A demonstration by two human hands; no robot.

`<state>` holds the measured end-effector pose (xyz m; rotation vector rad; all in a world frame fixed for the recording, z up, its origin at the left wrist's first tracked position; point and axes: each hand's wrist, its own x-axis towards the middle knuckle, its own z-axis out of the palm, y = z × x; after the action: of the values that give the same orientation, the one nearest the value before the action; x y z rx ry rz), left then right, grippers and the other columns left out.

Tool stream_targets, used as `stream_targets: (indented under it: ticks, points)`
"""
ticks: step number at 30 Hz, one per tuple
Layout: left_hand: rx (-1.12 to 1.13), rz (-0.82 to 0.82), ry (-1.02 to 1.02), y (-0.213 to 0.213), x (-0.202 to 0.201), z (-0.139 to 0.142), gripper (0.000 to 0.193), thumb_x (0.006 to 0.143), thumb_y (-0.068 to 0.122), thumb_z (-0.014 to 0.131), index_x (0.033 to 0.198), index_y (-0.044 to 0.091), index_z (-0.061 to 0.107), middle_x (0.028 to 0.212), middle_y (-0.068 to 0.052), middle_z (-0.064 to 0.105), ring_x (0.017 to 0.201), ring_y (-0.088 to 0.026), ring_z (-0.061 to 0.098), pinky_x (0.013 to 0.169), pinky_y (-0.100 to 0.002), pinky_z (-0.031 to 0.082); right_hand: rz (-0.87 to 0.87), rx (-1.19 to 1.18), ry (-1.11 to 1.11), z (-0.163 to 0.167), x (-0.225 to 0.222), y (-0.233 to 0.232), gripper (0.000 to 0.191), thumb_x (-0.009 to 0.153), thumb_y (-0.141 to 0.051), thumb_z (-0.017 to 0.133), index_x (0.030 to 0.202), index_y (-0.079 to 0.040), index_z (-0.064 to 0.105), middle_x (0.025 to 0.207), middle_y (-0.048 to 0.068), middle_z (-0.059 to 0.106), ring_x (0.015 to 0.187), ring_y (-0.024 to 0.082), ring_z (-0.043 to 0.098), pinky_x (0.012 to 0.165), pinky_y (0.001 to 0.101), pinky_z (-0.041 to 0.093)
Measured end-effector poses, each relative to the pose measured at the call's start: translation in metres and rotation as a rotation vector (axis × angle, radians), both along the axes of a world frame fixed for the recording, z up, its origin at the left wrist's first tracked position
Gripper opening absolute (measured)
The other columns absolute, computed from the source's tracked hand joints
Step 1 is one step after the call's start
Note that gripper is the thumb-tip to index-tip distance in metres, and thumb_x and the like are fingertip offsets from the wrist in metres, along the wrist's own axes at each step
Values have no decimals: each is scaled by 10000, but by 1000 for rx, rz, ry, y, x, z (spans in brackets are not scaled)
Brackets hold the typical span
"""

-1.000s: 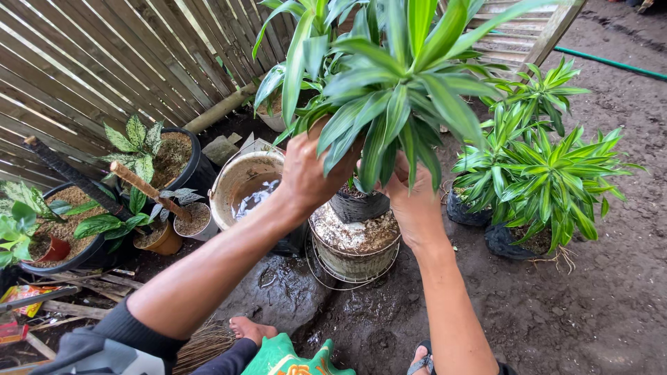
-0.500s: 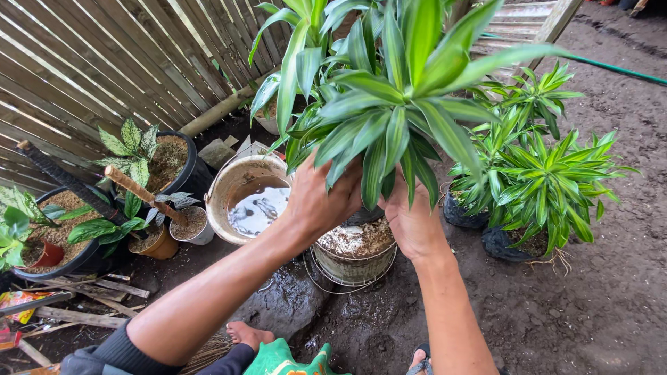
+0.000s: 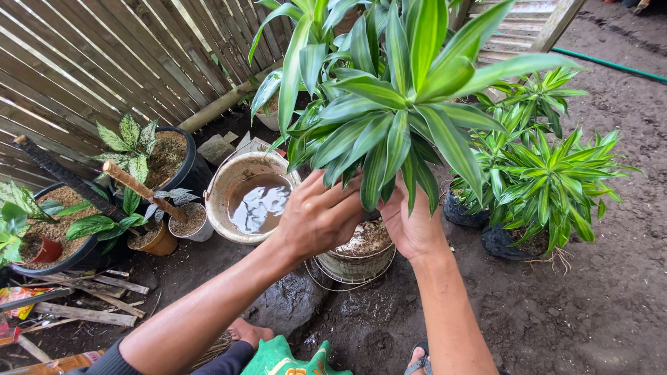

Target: The person repeatedly wipes the leaves of a potted plant using a cloth dipped in water from a nearby bucket. The person holds the plant with one hand and wipes individual leaves with the other, moving around the plant to clean multiple leaves.

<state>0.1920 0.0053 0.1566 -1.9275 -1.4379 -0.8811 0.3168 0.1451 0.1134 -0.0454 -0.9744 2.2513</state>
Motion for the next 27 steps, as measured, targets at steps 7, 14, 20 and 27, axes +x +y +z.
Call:
stream_targets:
  ticks: [7,14,20,27]
  points:
    - [-212,219,-777,-8,-6,-34,245,918,56,717,1152,98,778,915,-21,780,759,-120,689,696,-279,553,-130,163,-214,14,1,-4,309,938,-307,744,1129,-72,688,1040,33,747,967,151,718,846,327,563]
    - [-128,-70,-1773,41,-17,-40,285,898,97,731,1163,3,687,991,-37,760,799,-95,696,724,-251,596,-324,413,-337,7,3,-2,241,976,-180,749,1122,9,712,939,61,704,814,150,628,710,318,523]
    - [-42,-539,-1980,60,-10,-39,249,914,112,764,1117,-4,677,933,-69,715,751,-135,666,644,-284,552,-275,267,-304,6,-4,-5,299,872,-107,763,1122,17,657,1005,41,702,873,148,715,755,371,645]
    - [-78,-331,-1728,62,-4,-35,322,893,214,790,1121,13,683,935,-21,689,804,-106,617,628,-279,495,-252,369,-256,6,2,-1,323,899,-180,771,1154,-8,672,1004,50,695,850,139,675,738,316,603]
